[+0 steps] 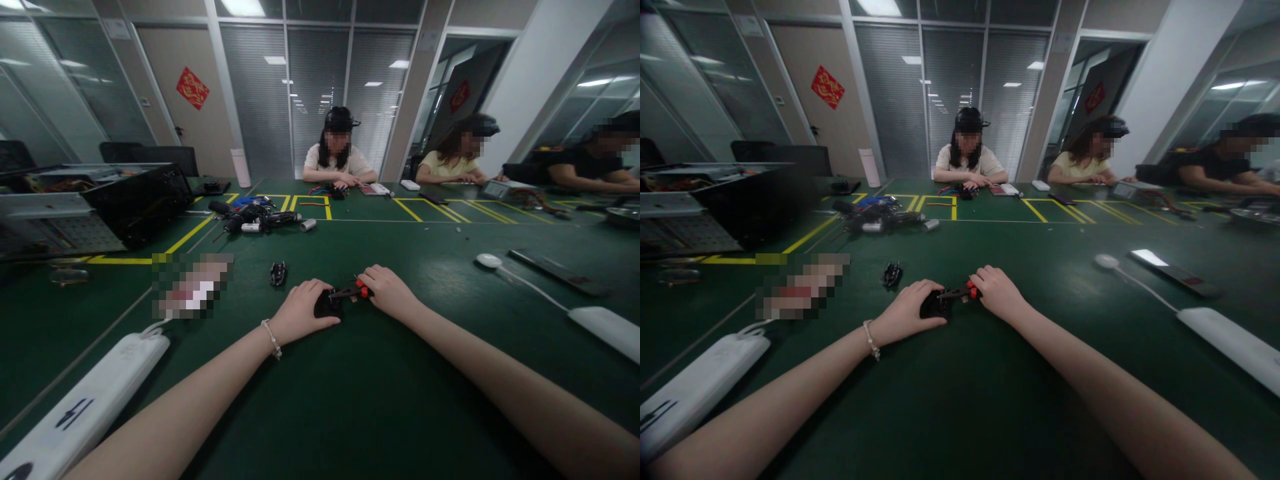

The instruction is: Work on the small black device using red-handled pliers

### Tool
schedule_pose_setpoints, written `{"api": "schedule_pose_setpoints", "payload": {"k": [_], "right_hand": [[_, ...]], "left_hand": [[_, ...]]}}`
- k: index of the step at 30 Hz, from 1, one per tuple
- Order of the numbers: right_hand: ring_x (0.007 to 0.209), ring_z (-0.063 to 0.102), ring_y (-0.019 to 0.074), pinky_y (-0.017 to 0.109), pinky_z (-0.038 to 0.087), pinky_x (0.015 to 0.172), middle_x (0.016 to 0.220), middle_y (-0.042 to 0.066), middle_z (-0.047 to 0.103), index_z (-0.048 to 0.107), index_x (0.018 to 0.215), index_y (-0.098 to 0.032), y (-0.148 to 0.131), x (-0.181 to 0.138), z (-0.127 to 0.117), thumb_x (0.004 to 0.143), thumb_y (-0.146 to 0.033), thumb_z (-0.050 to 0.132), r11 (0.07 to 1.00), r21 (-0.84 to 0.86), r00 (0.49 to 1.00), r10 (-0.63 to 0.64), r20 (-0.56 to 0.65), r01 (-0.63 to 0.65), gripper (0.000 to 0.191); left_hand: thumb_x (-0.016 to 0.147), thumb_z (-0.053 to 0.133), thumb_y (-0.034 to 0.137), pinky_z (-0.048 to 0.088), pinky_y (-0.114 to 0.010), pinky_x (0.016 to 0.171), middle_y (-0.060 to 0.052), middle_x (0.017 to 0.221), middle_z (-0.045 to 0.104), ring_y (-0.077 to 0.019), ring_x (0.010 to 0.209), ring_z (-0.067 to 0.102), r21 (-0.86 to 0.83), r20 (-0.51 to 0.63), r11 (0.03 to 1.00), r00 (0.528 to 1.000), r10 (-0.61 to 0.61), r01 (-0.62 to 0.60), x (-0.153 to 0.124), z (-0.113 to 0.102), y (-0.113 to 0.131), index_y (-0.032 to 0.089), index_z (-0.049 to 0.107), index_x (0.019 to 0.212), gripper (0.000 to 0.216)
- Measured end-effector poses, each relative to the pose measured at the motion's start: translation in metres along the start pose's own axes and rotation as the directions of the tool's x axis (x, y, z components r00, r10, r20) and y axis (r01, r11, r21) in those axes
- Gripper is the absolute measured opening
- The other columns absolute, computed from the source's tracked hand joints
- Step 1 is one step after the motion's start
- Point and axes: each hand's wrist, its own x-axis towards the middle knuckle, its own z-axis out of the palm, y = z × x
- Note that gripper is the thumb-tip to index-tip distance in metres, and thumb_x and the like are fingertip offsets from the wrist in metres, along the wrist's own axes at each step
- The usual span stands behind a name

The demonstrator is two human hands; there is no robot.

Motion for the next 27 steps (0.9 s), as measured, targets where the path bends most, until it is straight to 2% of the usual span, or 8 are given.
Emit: {"api": "schedule_pose_setpoints", "payload": {"k": [27], "right_hand": [[0.082, 0.048, 0.0203, 0.032, 0.039, 0.07, 0.091, 0.009, 0.056, 0.055, 0.094, -0.014, 0.0, -0.0003, 0.0018, 0.063, -0.007, 0.054, 1.0, -0.009, 1.0, 0.008, 0.002, -0.007, 0.032]], "left_hand": [[0.069, 0.06, 0.051, 0.039, -0.039, 0.082, -0.004, 0.11, 0.051, -0.0245, 0.099, 0.048, 0.005, 0.001, 1.0, 1.0, -0.005, 0.005, 0.0009, 0.0002, -0.0001, 0.023, 0.045, 0.109, 0.051]]}}
